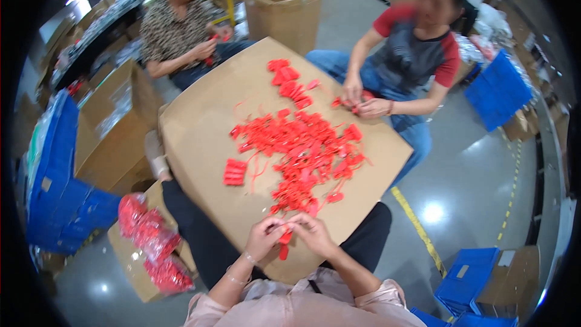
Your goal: Tie strings onto red plastic security tags or labels at an assembly workspace.
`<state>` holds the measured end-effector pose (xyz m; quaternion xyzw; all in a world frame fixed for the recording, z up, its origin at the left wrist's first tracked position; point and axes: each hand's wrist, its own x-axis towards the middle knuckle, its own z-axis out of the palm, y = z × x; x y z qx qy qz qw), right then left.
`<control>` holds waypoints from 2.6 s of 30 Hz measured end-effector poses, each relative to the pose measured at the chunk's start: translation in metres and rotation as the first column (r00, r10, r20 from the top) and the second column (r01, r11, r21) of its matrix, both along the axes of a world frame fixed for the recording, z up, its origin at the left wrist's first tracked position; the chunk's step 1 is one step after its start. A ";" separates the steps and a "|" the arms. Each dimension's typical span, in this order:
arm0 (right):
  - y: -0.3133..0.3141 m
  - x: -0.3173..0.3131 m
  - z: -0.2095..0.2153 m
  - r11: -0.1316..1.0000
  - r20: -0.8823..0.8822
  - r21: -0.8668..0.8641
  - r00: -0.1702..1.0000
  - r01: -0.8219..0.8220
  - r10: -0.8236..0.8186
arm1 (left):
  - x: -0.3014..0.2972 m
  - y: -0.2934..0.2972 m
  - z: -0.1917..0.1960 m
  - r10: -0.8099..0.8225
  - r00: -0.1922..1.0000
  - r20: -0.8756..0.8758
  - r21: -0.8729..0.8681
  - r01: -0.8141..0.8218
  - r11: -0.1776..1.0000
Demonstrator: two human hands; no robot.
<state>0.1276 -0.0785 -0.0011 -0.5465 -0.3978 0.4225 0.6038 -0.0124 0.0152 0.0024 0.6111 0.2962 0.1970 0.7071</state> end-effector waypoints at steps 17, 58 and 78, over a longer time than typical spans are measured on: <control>-0.011 -0.007 0.001 0.972 -0.481 -0.135 0.870 -0.195 0.107 | -0.008 0.005 0.010 0.120 0.992 0.039 -0.368 -0.097 0.925; -0.007 -0.009 -0.033 0.995 0.080 -0.079 0.995 0.063 -0.056 | -0.010 -0.018 -0.009 0.131 0.991 -0.006 0.382 -0.119 0.916; 0.017 -0.013 0.012 0.979 -0.105 -0.197 0.992 0.045 -0.067 | -0.027 0.012 0.017 0.015 0.998 0.062 0.196 -0.027 0.980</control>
